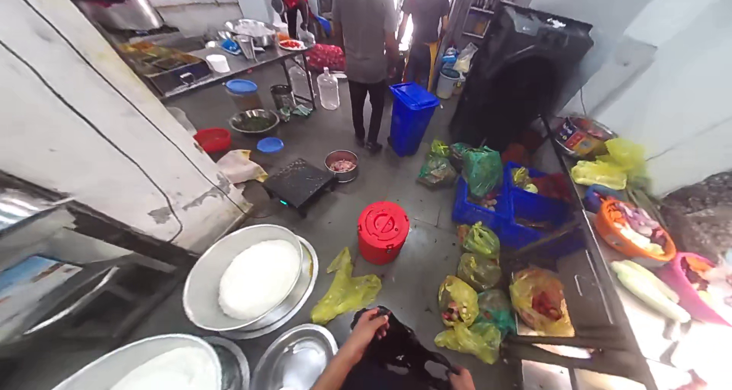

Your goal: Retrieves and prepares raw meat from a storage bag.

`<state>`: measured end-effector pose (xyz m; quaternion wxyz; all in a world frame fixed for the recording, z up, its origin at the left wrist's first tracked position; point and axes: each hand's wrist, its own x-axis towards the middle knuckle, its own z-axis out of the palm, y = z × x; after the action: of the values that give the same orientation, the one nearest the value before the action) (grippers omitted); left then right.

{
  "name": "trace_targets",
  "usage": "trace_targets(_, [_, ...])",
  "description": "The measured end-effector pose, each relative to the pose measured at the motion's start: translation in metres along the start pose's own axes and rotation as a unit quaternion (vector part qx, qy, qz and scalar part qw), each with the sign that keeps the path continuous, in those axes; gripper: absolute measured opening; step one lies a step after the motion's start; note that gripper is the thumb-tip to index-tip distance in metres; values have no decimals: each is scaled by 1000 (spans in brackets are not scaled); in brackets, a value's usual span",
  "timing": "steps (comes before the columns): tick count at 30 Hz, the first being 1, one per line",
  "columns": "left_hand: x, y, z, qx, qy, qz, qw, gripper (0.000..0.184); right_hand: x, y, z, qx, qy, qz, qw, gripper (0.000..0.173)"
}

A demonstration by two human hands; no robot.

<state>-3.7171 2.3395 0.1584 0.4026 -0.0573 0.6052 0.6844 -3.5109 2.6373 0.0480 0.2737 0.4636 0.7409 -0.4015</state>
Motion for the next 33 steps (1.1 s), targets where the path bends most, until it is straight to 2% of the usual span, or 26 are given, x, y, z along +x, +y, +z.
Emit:
trace_targets(4, [53,45,30,65,-95,-22,993,37,36,-32,-38,88,61,-53,993,30])
trace_targets(8, [117,86,69,137,-140,-33,980,45,71,-54,-62,170,77,-75,980,28])
trace_targets(12, [186,120,105,131,-121,-10,984,48,117,-84,-100,214,53,-108,969,26])
trace_targets(16, [250,165,134,103,-55,10,993,49,175,-137,-166,161,9,-176,971,28])
trace_targets(19, [281,220,144,118,0,44,992,46,205,-213,-223,147,-10,-207,967,29])
trace_targets(23, [318,277,137,82,80,99,988,45,266,-312,-281,146,-34,-309,939,25])
trace_targets(26, [343,302,131,14,127,131,983,45,295,-396,-321,114,-83,-367,920,24])
trace_targets(29, [379,318,124,-42,172,168,970,40,326,-470,-343,90,-114,-398,906,25])
trace_targets(33, [451,340,114,-101,183,193,959,37,378,-529,-363,44,-129,-376,917,23])
